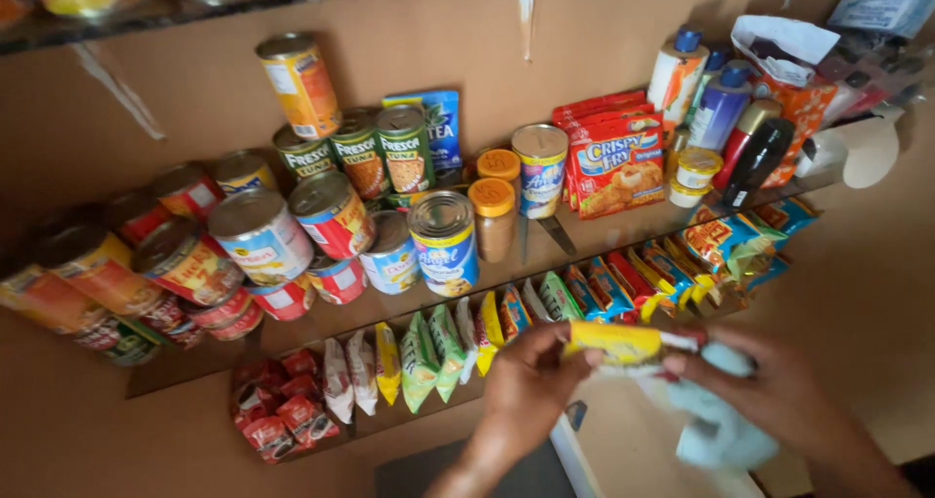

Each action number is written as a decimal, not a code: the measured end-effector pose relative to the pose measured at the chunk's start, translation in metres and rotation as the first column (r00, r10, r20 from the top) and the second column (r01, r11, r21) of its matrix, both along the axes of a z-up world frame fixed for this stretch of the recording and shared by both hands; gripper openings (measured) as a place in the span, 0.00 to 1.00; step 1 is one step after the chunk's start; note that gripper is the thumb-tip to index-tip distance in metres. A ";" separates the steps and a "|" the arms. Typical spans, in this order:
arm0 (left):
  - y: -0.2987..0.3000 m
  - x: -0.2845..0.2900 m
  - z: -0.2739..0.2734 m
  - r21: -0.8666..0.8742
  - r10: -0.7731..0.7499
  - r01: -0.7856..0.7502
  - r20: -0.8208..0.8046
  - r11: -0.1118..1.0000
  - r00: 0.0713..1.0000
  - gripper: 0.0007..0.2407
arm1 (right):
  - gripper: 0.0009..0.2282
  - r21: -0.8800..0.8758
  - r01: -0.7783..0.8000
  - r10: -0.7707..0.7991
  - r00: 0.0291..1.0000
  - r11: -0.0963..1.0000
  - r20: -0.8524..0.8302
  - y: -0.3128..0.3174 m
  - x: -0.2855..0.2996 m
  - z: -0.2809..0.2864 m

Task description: Wiping down food items with a cloth and organizing them on pantry shelves.

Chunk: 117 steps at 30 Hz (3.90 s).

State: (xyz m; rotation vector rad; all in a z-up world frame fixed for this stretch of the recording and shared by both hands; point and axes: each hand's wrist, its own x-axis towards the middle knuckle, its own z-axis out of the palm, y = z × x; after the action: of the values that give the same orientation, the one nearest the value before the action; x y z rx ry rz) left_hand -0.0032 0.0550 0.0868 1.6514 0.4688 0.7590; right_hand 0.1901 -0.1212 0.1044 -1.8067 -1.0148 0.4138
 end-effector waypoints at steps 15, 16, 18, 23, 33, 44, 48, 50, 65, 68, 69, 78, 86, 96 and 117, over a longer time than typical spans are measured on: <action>0.061 -0.038 0.083 0.593 0.549 -0.688 0.438 0.418 0.712 0.14 | 0.16 0.297 -0.158 0.056 0.944 0.942 0.325 0.187 0.040 0.145; 0.066 -0.037 0.080 0.593 0.551 -0.692 0.444 0.411 0.707 0.14 | 0.16 0.301 -0.165 0.060 0.943 0.939 0.329 0.200 0.036 0.151; 0.076 -0.033 0.073 0.640 0.556 -0.695 0.464 0.327 0.689 0.14 | 0.16 0.060 0.043 -0.055 0.976 0.997 0.211 0.227 0.029 0.162; 0.087 -0.030 0.074 0.695 0.583 -0.668 0.437 0.265 0.685 0.14 | 0.15 0.136 -0.095 0.061 0.971 0.986 0.230 0.283 0.052 0.152; 0.093 -0.030 0.070 0.696 0.590 -0.667 0.430 0.265 0.683 0.12 | 0.17 0.003 -0.140 0.132 0.941 0.990 0.311 0.308 0.046 0.144; 0.093 -0.031 0.087 0.736 0.556 -0.592 0.355 0.329 0.751 0.26 | 0.20 -0.168 -0.082 0.169 0.776 0.982 0.608 0.302 0.040 0.158; 0.095 -0.026 0.084 0.706 0.550 -0.588 0.330 0.396 0.767 0.27 | 0.19 -0.100 -0.115 0.153 0.749 0.988 0.645 0.313 0.052 0.146; 0.096 -0.025 0.079 0.699 0.549 -0.592 0.333 0.402 0.767 0.28 | 0.18 -0.081 -0.101 0.129 0.766 0.992 0.629 0.310 0.046 0.144; 0.100 -0.017 0.058 0.773 0.616 -0.552 0.278 0.312 0.737 0.38 | 0.16 -0.017 -0.091 0.082 0.788 0.996 0.610 0.313 0.038 0.145; 0.101 -0.016 0.058 0.775 0.625 -0.547 0.262 0.318 0.735 0.38 | 0.16 -0.143 -0.084 0.154 0.783 0.986 0.602 0.308 0.034 0.159; 0.100 -0.016 0.058 0.772 0.625 -0.542 0.251 0.331 0.739 0.38 | 0.15 -0.221 -0.081 0.199 0.789 0.972 0.582 0.305 0.032 0.163; 0.102 -0.014 0.055 0.771 0.638 -0.550 0.254 0.320 0.727 0.37 | 0.13 -0.263 0.114 0.153 0.571 0.958 0.807 0.249 -0.018 0.214; 0.101 -0.014 0.056 0.772 0.637 -0.550 0.254 0.320 0.728 0.38 | 0.28 -0.312 -0.299 0.298 -0.094 0.902 0.950 0.245 -0.083 0.207; 0.099 -0.018 0.055 0.727 0.621 -0.608 0.324 0.319 0.714 0.38 | 0.23 -0.301 -0.420 0.350 0.044 0.856 0.936 0.278 -0.077 0.201; 0.108 -0.002 -0.012 0.650 0.612 -0.749 0.542 0.129 0.576 0.27 | 0.19 -0.365 -0.289 0.449 0.319 0.885 0.835 0.309 -0.066 0.243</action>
State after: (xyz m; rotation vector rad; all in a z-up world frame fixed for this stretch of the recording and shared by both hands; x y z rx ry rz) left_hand -0.0056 0.1635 0.0746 2.2391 0.8819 2.1153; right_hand 0.1244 0.1879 0.3477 -1.8995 -2.2727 -0.3547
